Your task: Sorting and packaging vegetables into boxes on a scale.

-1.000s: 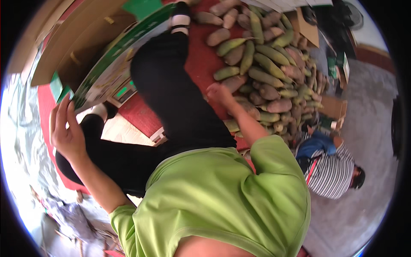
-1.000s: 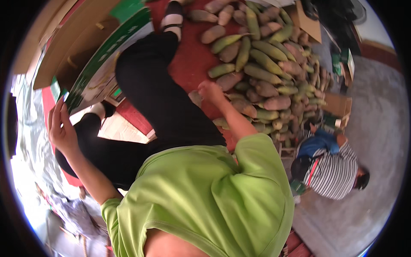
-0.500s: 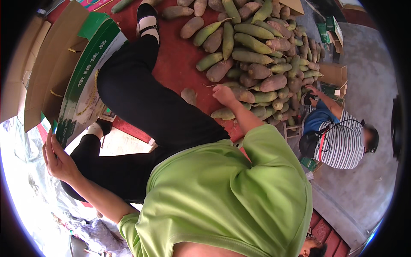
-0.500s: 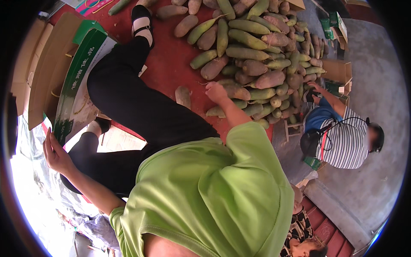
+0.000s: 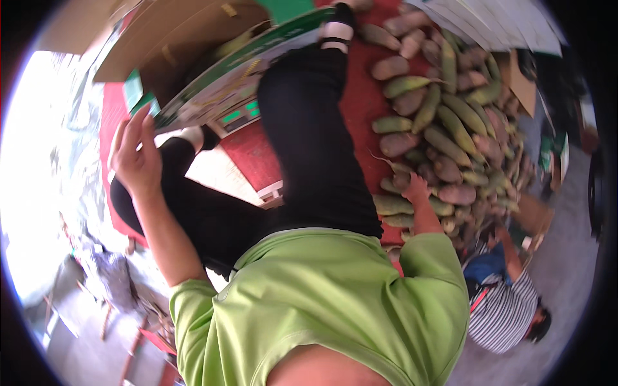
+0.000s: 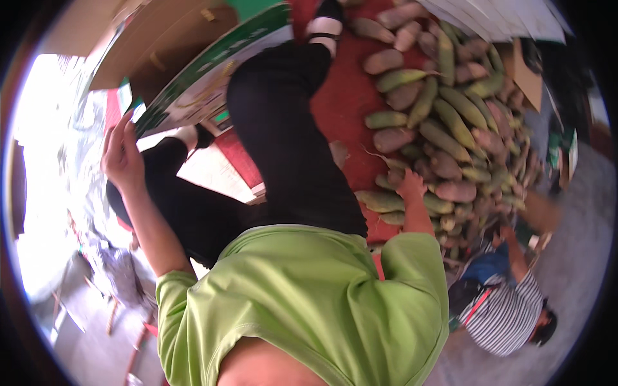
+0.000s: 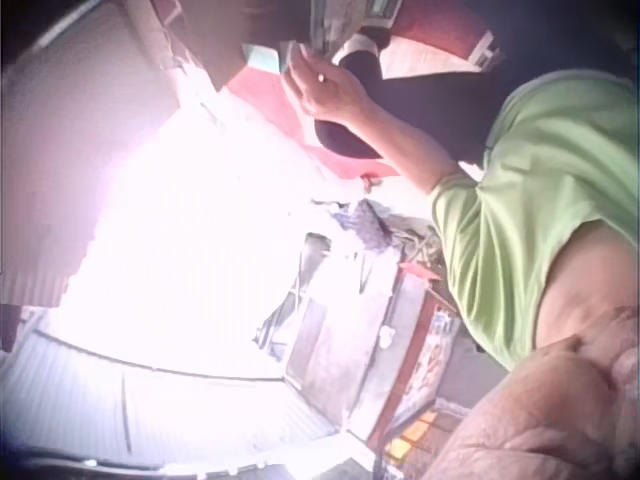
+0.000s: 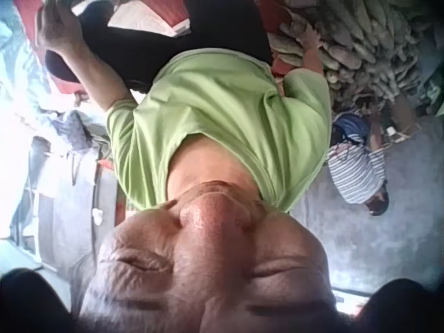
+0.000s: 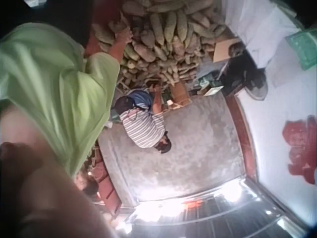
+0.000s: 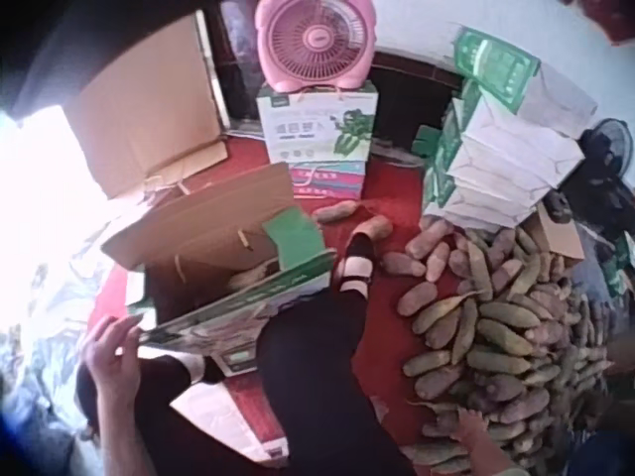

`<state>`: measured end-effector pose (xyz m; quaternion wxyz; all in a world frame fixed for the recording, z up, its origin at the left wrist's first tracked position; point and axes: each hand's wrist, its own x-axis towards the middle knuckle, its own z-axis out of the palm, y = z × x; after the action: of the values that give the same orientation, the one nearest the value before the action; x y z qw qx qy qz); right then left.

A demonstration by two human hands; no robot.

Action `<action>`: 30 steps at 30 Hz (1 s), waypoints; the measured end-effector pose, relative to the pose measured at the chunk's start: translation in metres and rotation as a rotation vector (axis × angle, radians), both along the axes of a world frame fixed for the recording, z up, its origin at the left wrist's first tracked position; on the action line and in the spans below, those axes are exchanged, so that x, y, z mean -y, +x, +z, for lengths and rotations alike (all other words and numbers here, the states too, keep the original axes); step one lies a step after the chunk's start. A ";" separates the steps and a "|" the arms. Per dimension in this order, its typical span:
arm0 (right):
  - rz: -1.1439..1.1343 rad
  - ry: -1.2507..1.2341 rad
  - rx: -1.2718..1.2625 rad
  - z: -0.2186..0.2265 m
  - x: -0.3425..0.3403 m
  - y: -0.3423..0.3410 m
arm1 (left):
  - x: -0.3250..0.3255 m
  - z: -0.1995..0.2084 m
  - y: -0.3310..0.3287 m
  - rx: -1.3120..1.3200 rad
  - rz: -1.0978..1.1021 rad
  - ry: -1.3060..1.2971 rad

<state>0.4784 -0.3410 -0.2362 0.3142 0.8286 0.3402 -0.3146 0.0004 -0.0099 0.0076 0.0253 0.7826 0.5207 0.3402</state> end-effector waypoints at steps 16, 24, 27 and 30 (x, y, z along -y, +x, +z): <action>-0.134 0.344 -0.047 -0.010 -0.032 -0.011 | -0.005 0.008 -0.005 -0.113 -0.079 0.126; 0.025 1.214 -0.277 0.131 -0.199 -0.025 | 0.006 0.021 -0.007 -0.206 -0.186 0.104; 0.297 1.332 -0.224 0.226 -0.268 -0.057 | 0.009 0.023 -0.009 -0.232 -0.216 0.127; 0.456 1.427 -0.352 0.305 -0.321 -0.106 | 0.009 0.026 -0.008 -0.186 -0.249 0.122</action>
<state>0.3719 -0.0203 0.0688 -0.2981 0.6778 0.6681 -0.0737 -0.0075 -0.0193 0.0334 -0.0286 0.8694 0.3981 0.2913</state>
